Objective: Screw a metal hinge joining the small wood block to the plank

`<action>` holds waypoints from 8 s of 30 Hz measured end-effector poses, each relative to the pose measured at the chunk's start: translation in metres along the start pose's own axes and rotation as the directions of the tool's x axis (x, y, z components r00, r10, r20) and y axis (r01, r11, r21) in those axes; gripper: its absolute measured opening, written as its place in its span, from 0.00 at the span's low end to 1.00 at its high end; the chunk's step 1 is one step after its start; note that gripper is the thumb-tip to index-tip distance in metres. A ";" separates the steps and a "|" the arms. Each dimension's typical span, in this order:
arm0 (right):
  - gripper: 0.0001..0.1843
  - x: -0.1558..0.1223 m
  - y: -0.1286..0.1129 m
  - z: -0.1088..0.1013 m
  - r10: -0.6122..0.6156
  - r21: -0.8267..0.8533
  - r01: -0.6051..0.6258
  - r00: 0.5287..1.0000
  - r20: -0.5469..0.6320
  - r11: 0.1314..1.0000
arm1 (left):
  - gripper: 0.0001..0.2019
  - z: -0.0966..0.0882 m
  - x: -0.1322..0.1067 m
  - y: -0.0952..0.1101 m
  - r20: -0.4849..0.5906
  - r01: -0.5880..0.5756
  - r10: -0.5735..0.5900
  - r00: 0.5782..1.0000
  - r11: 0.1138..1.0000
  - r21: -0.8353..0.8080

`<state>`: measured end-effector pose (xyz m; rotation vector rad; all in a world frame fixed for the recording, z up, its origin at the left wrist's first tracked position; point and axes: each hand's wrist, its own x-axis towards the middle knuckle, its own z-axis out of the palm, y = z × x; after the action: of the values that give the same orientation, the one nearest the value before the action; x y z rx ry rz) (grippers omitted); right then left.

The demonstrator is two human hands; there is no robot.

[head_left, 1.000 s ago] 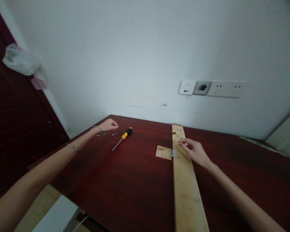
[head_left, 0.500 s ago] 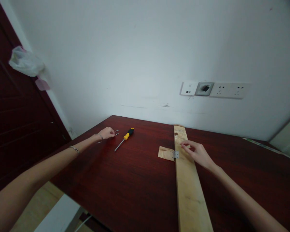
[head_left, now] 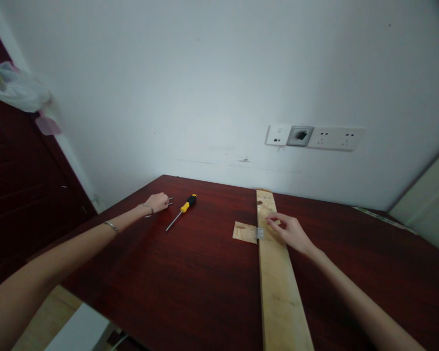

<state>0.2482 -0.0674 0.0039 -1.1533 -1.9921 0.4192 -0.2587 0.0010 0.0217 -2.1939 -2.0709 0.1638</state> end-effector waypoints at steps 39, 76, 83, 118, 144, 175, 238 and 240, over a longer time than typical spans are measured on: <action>0.16 0.013 -0.035 0.006 0.112 0.307 -0.067 0.985 -0.129 0.949 | 0.07 -0.047 -0.028 0.287 -0.596 -0.602 0.110 0.795 0.027 -0.798; 0.08 -0.001 0.020 0.027 0.083 0.170 -0.071 0.994 -0.065 0.983 | 0.13 -0.027 -0.010 0.282 -0.437 -0.442 0.098 0.894 0.036 -0.896; 0.07 -0.002 0.019 0.026 0.040 0.124 -0.035 0.998 -0.038 0.992 | 0.13 -0.027 -0.007 0.281 -0.425 -0.428 0.078 0.902 0.022 -0.904; 0.11 -0.002 0.020 0.019 0.139 0.176 -0.124 0.987 -0.077 0.977 | 0.10 -0.044 0.007 0.253 -0.472 -0.474 0.052 0.880 0.060 -0.878; 0.12 -0.004 0.034 0.023 0.121 0.090 -0.118 0.992 -0.021 0.989 | 0.03 -0.008 0.047 -0.024 0.109 0.180 -0.156 0.982 0.947 -0.266; 0.16 0.002 0.020 0.018 0.100 0.142 -0.091 0.993 -0.059 0.986 | 0.08 -0.035 0.073 0.163 -0.474 -0.349 -0.077 0.877 0.575 -0.740; 0.11 -0.009 0.001 0.014 0.149 0.175 -0.182 0.971 0.185 0.968 | 0.09 -0.013 0.014 0.272 -0.395 -0.396 0.051 0.917 0.004 -0.918; 0.10 -0.009 0.001 0.013 0.147 0.176 -0.182 0.970 0.195 0.967 | 0.08 -0.013 0.014 0.272 -0.388 -0.388 0.050 0.920 -0.002 -0.921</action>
<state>0.2411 -0.0733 -0.0093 -1.1965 -1.9627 0.8112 0.0121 -0.0008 -0.0090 -2.8062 -1.6661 -2.1846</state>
